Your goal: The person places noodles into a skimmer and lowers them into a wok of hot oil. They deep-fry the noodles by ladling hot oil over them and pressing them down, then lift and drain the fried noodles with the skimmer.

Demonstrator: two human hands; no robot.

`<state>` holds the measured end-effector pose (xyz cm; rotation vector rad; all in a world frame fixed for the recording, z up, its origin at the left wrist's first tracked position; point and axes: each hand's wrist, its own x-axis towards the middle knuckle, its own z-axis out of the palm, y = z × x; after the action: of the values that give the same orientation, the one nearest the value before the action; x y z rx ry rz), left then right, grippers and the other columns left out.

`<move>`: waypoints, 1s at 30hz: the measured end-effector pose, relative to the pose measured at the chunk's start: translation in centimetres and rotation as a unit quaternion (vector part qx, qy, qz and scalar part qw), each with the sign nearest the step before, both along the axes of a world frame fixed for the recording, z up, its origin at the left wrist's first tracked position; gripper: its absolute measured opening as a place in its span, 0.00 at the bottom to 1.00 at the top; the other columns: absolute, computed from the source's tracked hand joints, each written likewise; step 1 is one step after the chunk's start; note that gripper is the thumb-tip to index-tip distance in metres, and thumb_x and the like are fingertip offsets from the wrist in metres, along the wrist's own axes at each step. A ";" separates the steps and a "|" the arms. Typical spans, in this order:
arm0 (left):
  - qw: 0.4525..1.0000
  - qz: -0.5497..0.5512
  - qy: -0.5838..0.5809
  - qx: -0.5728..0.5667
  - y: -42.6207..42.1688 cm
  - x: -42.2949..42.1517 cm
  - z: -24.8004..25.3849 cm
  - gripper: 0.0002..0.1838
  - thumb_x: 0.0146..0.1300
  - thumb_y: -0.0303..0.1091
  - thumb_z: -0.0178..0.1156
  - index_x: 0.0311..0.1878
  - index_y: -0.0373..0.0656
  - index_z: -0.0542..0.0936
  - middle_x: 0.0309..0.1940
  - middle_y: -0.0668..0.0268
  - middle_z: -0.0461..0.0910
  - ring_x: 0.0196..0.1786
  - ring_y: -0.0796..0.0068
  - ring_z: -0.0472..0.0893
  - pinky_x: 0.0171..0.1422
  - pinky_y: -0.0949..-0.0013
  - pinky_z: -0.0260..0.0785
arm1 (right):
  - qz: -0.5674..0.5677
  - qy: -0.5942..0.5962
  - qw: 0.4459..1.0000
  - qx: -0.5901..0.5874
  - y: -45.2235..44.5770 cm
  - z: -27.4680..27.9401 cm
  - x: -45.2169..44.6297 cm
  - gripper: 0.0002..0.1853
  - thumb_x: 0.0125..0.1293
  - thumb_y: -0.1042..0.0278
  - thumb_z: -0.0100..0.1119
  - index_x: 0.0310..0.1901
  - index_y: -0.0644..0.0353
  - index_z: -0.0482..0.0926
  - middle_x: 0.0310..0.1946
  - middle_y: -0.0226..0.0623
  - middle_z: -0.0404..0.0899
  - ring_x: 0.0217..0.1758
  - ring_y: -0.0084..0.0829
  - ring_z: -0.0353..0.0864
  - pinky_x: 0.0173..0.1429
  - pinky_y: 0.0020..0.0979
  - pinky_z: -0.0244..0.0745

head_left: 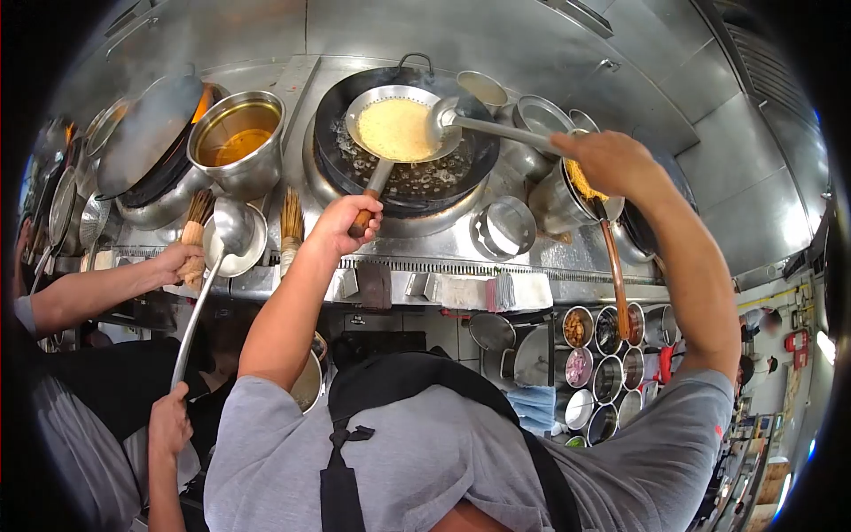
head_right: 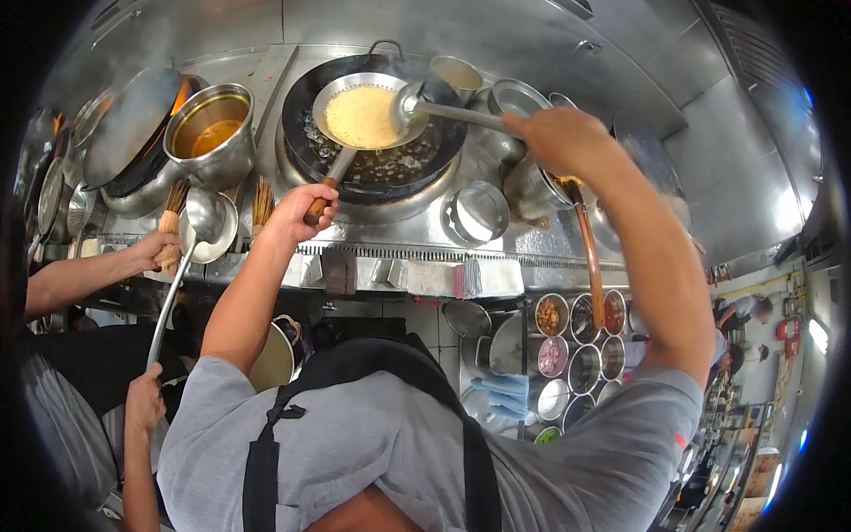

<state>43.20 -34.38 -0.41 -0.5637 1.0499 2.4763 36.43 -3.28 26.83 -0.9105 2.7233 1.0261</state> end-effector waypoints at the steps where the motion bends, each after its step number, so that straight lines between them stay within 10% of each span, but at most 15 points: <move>1: 1.000 0.002 -0.003 0.004 0.0 0.0 -0.1 0.06 0.55 0.25 0.60 0.31 0.44 0.71 0.22 0.67 0.73 0.20 0.78 0.73 0.21 0.76 0.64 | 0.001 0.004 1.000 0.003 0.3 1.2 0.6 0.22 0.68 0.73 0.46 0.63 0.48 0.69 0.42 0.42 0.82 0.48 0.45 0.83 0.49 0.45 0.78; 22: 1.000 -0.005 0.002 -0.019 -0.2 -0.1 -0.4 0.05 0.56 0.26 0.59 0.32 0.42 0.72 0.23 0.67 0.73 0.20 0.79 0.72 0.20 0.77 0.65 | -0.069 -0.121 0.980 -0.140 3.1 0.9 -1.3 0.26 0.61 0.74 0.53 0.63 0.52 0.65 0.41 0.51 0.80 0.47 0.54 0.80 0.49 0.48 0.74; 23: 1.000 -0.011 0.003 -0.019 -0.2 -0.1 -0.2 0.05 0.56 0.26 0.59 0.32 0.42 0.72 0.23 0.67 0.73 0.20 0.78 0.72 0.20 0.77 0.65 | 0.069 -0.127 0.963 -0.227 6.7 0.1 -3.2 0.27 0.61 0.71 0.56 0.63 0.52 0.66 0.30 0.46 0.79 0.33 0.43 0.83 0.36 0.39 0.76; 27: 1.000 -0.015 -0.001 -0.012 -0.1 -0.2 -0.3 0.06 0.55 0.26 0.60 0.32 0.42 0.72 0.22 0.67 0.73 0.21 0.78 0.73 0.20 0.77 0.65 | -0.280 -0.297 0.845 -0.346 4.4 3.2 0.7 0.22 0.67 0.66 0.55 0.62 0.54 0.68 0.21 0.27 0.69 0.13 0.16 0.66 0.13 0.23 0.59; 30: 1.000 -0.015 -0.003 -0.014 0.0 -0.3 -0.1 0.06 0.55 0.25 0.59 0.32 0.42 0.71 0.22 0.66 0.73 0.21 0.78 0.73 0.20 0.77 0.64 | -0.303 -0.367 0.805 -0.355 4.4 1.8 0.7 0.22 0.68 0.65 0.54 0.63 0.53 0.67 0.21 0.27 0.69 0.13 0.18 0.66 0.14 0.24 0.60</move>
<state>42.85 -34.35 -0.56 -0.5597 1.0854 2.4367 37.15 1.14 28.59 -0.2812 2.3480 -0.4380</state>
